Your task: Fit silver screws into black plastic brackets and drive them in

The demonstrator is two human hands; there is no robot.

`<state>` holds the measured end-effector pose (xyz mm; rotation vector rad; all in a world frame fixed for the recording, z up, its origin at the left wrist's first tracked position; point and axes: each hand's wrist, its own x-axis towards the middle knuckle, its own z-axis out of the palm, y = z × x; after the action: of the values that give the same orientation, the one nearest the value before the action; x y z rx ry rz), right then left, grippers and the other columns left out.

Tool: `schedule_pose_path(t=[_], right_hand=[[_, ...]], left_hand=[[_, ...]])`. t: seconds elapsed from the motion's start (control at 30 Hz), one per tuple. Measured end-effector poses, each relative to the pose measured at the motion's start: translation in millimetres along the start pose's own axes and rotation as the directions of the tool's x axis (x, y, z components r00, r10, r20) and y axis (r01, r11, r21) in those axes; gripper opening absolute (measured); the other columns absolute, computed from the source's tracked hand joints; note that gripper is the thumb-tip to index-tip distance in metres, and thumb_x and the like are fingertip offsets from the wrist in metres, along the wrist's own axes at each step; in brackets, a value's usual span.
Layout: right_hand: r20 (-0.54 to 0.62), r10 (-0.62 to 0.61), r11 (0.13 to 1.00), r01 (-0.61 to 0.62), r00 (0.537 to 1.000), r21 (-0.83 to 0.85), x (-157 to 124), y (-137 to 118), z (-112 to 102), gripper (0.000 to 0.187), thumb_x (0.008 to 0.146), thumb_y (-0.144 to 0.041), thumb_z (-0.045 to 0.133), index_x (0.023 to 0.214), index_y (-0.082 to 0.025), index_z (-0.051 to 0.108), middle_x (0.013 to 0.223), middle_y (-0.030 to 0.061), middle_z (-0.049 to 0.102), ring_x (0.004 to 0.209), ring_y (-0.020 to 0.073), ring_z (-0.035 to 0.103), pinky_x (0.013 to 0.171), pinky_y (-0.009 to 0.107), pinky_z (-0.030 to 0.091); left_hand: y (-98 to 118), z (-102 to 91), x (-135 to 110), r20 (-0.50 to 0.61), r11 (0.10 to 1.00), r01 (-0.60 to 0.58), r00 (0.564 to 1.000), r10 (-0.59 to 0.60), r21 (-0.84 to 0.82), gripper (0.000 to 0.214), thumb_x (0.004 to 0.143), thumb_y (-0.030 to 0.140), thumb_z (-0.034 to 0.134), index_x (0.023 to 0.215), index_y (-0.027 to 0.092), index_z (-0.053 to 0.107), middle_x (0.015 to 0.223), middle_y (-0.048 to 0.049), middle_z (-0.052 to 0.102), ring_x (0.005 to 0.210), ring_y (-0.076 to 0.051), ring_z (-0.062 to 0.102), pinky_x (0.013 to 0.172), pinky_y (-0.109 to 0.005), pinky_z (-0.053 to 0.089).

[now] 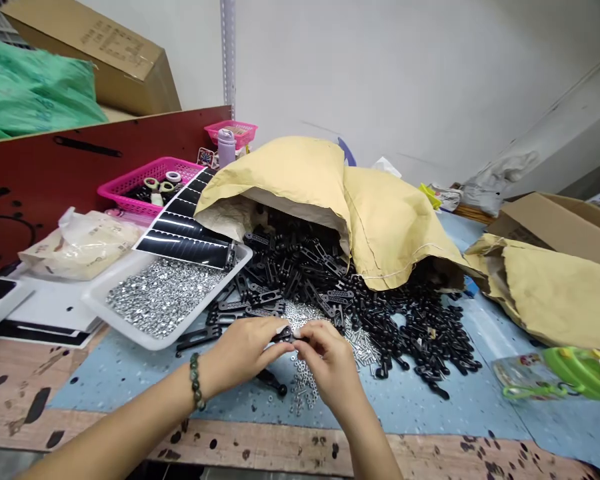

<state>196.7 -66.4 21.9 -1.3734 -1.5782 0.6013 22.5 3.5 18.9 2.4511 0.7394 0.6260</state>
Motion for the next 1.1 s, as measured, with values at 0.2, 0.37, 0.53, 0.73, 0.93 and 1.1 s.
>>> schedule_pose_path(t=[0.2,0.37,0.53,0.73,0.93,1.1], right_hand=[[0.078,0.113,0.993,-0.116,0.991,0.036,-31,-11,9,0.006,0.085,-0.017,0.057,0.085,-0.02,0.062,0.084,0.0017,0.059,0.061,0.011,0.059,0.056,0.024,0.05],[0.128,0.079,0.994,-0.069,0.989,-0.08,-73,-5,15,0.018,0.091,-0.016,0.049,0.104,-0.023,0.06,0.097,0.0063,0.06,0.079,0.0157,0.061,0.069,0.028,0.053],[0.035,0.024,0.981,-0.017,0.999,-0.192,-104,13,22,0.018,0.093,-0.012,0.045,0.1,-0.022,0.058,0.092,0.0075,0.06,0.087,0.0188,0.061,0.072,0.031,0.053],[0.007,-0.076,0.933,0.074,0.997,-0.352,-111,28,37,0.02,0.092,-0.009,0.046,0.1,-0.022,0.059,0.094,0.0076,0.062,0.086,0.0198,0.06,0.075,0.034,0.052],[0.05,-0.104,0.891,0.116,0.993,-0.438,-106,28,43,0.023,0.091,-0.007,0.048,0.105,-0.021,0.059,0.093,0.0077,0.063,0.083,0.0207,0.058,0.072,0.036,0.048],[0.084,-0.056,0.9,0.087,0.995,-0.428,-102,22,43,0.021,0.09,-0.007,0.047,0.101,-0.02,0.058,0.093,0.0075,0.063,0.083,0.0215,0.057,0.072,0.036,0.047]], left_hand=[[6,-2.4,-27,0.16,0.984,-0.16,0.976,0.147,0.074,0.03,0.1,0.034,0.035,0.095,0.015,0.058,0.079,-0.0057,0.066,0.067,-0.02,0.063,0.059,-0.029,0.046],[12,13.1,-64,0.159,0.997,0.061,0.986,-0.051,-0.057,0.021,0.098,0.034,0.043,0.106,0.02,0.056,0.079,-0.002,0.064,0.068,-0.018,0.062,0.06,-0.027,0.047],[13,34.8,-77,0.132,0.992,0.086,0.989,-0.073,-0.095,0.015,0.096,0.022,0.044,0.104,0.019,0.056,0.099,-0.0068,0.058,0.086,-0.02,0.057,0.072,-0.032,0.049],[10,54.1,-72,0.041,0.976,-0.008,0.999,-0.001,0.218,0.022,0.092,0.013,0.049,0.11,0.022,0.058,0.099,-0.0056,0.062,0.094,-0.024,0.052,0.085,-0.042,0.037],[8,49.8,-80,0.027,0.964,0.019,0.999,-0.027,0.265,0.026,0.091,0.012,0.05,0.114,0.021,0.059,0.102,-0.0072,0.063,0.096,-0.025,0.054,0.085,-0.041,0.032],[13,44.1,-80,-0.003,0.944,0.035,0.999,-0.036,0.327,0.046,0.09,0.021,0.055,0.135,0.02,0.045,0.132,-0.0155,0.051,0.12,-0.033,0.043,0.097,-0.049,0.025]])
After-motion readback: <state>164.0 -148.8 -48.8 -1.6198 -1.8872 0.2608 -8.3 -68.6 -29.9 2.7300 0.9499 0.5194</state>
